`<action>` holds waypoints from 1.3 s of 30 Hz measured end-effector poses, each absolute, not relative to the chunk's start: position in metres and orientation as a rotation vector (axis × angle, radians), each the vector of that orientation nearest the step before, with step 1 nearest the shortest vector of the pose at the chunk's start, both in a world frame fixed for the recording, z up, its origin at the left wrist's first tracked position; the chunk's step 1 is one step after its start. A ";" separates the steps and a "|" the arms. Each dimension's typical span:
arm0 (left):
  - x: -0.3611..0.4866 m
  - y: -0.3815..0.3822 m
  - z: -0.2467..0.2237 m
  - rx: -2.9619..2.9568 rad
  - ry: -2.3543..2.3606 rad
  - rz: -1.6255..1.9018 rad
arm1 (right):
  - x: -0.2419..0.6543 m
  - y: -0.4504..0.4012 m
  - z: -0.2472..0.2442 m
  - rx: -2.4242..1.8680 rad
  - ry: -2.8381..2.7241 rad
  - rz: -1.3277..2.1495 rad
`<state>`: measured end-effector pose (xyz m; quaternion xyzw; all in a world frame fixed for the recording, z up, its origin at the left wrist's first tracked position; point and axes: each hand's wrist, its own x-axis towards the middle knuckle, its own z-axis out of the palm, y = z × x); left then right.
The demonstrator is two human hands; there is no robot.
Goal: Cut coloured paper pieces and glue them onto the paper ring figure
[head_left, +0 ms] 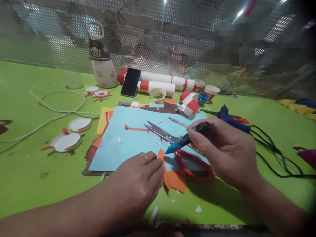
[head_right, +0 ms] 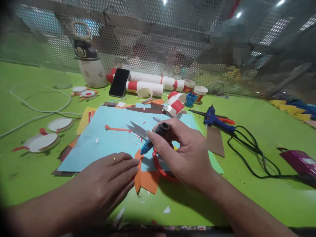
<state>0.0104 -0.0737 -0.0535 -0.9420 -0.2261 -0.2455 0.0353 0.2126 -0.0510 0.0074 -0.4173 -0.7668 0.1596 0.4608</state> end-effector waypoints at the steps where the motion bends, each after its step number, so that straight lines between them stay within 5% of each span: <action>1: 0.010 -0.073 -0.054 -2.900 -0.684 -0.750 | 0.213 -0.051 0.007 -1.036 -1.897 0.382; 39: 0.010 -0.070 -0.058 -2.883 -0.670 -0.790 | 0.210 -0.046 -0.001 -1.071 -2.017 0.231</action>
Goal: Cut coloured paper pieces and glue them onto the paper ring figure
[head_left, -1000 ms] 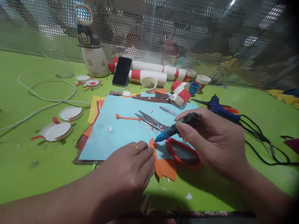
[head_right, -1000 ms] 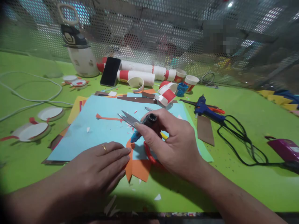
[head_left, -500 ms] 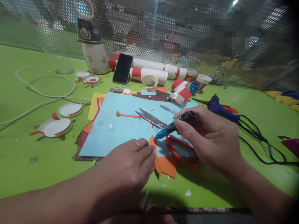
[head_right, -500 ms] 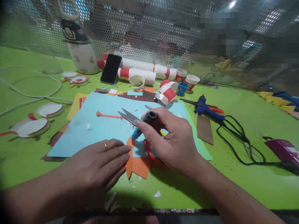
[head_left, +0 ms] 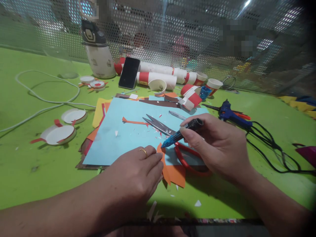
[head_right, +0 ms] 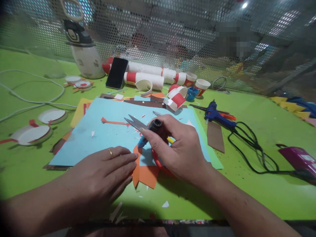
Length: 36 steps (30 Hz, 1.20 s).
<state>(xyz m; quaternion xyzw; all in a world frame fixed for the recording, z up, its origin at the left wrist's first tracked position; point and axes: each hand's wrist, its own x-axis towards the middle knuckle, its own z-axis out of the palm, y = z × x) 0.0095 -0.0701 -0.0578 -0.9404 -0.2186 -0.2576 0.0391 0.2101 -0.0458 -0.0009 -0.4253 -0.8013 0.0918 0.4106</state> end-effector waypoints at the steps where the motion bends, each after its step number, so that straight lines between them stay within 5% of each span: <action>1: 0.010 -0.070 -0.058 -2.884 -0.675 -0.787 | 0.210 -0.046 -0.001 -1.071 -2.018 0.237; 36: 0.010 -0.071 -0.060 -2.893 -0.696 -0.801 | 0.209 -0.046 -0.001 -1.096 -2.048 0.248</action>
